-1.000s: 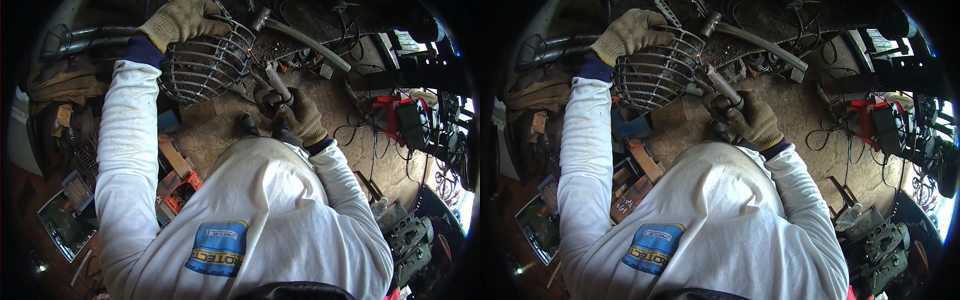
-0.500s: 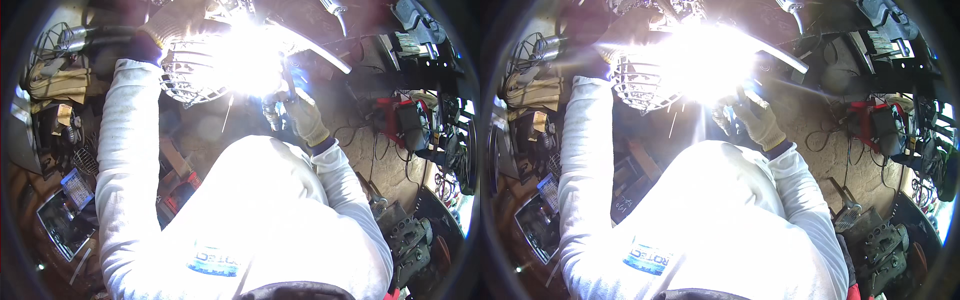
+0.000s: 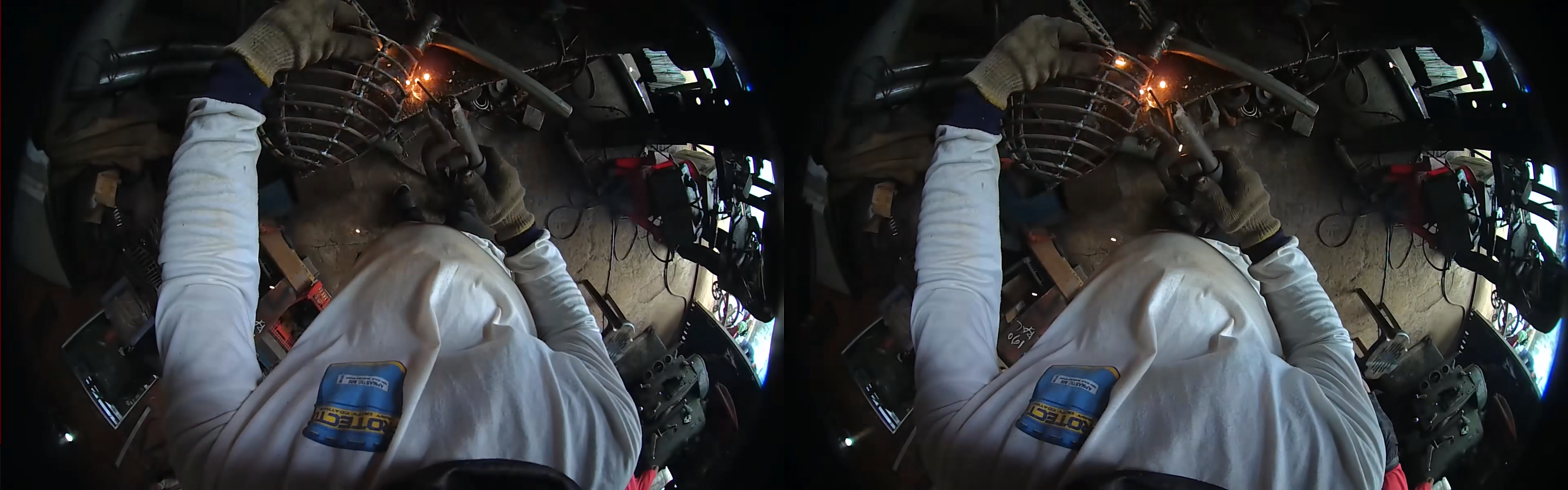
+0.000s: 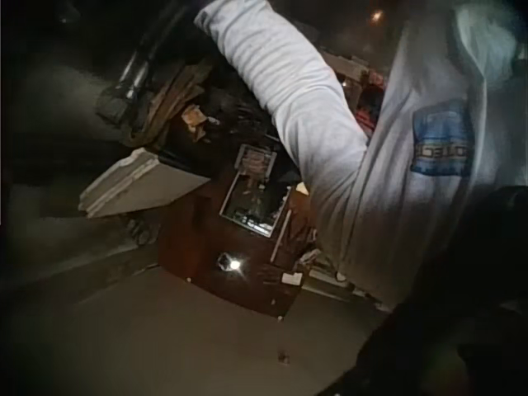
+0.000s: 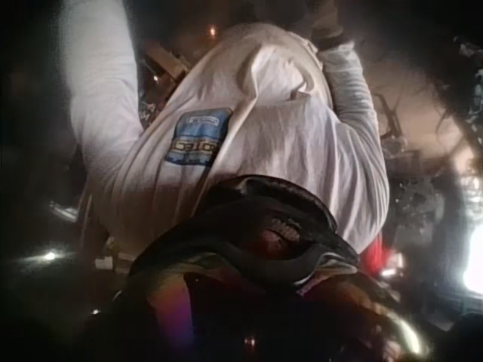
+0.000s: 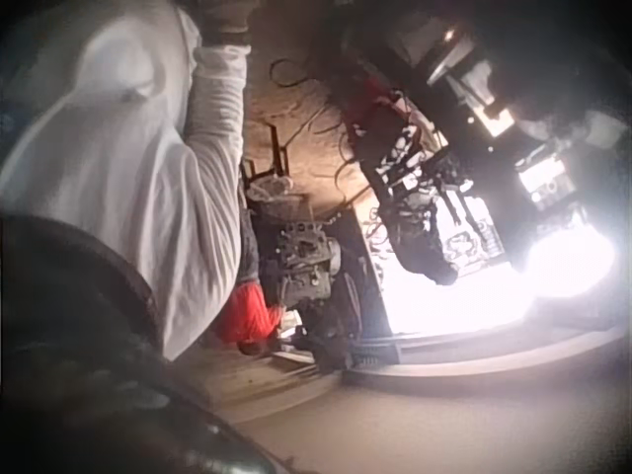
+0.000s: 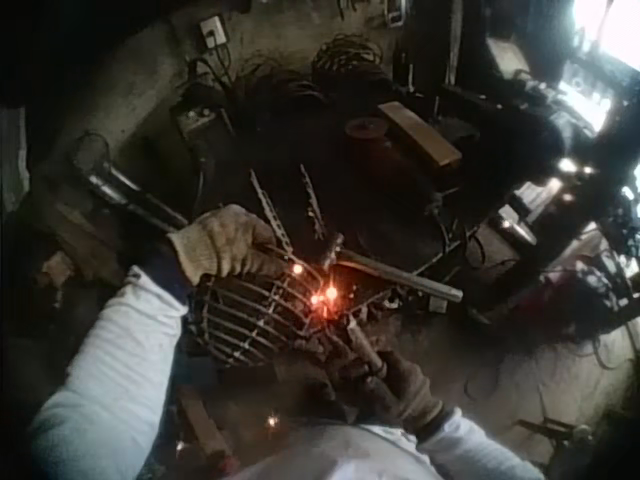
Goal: The person welds the joints of a curved metal grille using a welding tool held in their right hand while wearing work gloves.
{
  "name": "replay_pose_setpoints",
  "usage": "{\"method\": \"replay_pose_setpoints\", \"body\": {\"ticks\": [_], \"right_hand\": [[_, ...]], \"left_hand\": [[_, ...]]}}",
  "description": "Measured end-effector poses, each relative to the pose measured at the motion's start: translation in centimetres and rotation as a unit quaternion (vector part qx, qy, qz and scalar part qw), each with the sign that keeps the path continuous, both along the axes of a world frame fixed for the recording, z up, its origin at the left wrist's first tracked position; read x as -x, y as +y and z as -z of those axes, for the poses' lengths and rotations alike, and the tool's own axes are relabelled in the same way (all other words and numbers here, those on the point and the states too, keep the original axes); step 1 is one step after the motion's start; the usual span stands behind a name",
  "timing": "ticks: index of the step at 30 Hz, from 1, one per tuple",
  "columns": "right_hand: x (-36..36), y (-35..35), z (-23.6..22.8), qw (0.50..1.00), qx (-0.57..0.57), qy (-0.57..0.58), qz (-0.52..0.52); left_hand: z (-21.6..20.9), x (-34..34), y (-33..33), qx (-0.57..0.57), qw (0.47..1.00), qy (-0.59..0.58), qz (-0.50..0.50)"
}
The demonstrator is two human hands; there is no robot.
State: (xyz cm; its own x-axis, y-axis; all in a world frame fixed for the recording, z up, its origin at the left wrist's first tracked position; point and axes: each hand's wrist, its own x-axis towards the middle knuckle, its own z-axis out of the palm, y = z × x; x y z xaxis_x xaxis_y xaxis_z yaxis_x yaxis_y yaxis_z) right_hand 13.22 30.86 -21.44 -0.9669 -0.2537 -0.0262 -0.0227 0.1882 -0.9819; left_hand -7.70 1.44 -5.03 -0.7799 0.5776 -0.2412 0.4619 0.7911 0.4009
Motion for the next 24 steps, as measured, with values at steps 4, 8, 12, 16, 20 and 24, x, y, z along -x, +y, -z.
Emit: {"method": "replay_pose_setpoints", "body": {"ticks": [4, 8, 12, 16, 20, 24], "right_hand": [[0.2, 0.2, 0.1, 0.999, -0.042, 0.031, -0.01], [0.1, 0.0, -0.1, 0.999, -0.033, 0.017, -0.005], [0.2, -0.2, -0.4, 0.999, -0.034, -0.005, -0.009], [0.3, -0.3, -0.8, 1.0, -0.025, -0.015, -0.01], [0.3, -0.2, -0.4, 0.999, -0.046, -0.023, -0.008], [0.4, -0.6, -0.9, 0.999, -0.048, -0.019, -0.012]], "left_hand": [[0.2, 0.0, 0.3, 0.044, 0.998, 0.043, 0.017], [0.7, 0.2, -0.4, 0.023, 0.999, 0.032, 0.001], [0.9, 0.3, -0.6, 0.033, 0.997, 0.067, 0.011], [0.4, 0.0, 0.0, 0.049, 0.996, 0.076, 0.017], [0.0, 0.2, 0.6, 0.096, 0.993, 0.067, 0.011], [3.4, 2.1, -3.4, -0.076, 0.994, -0.073, -0.031]]}}
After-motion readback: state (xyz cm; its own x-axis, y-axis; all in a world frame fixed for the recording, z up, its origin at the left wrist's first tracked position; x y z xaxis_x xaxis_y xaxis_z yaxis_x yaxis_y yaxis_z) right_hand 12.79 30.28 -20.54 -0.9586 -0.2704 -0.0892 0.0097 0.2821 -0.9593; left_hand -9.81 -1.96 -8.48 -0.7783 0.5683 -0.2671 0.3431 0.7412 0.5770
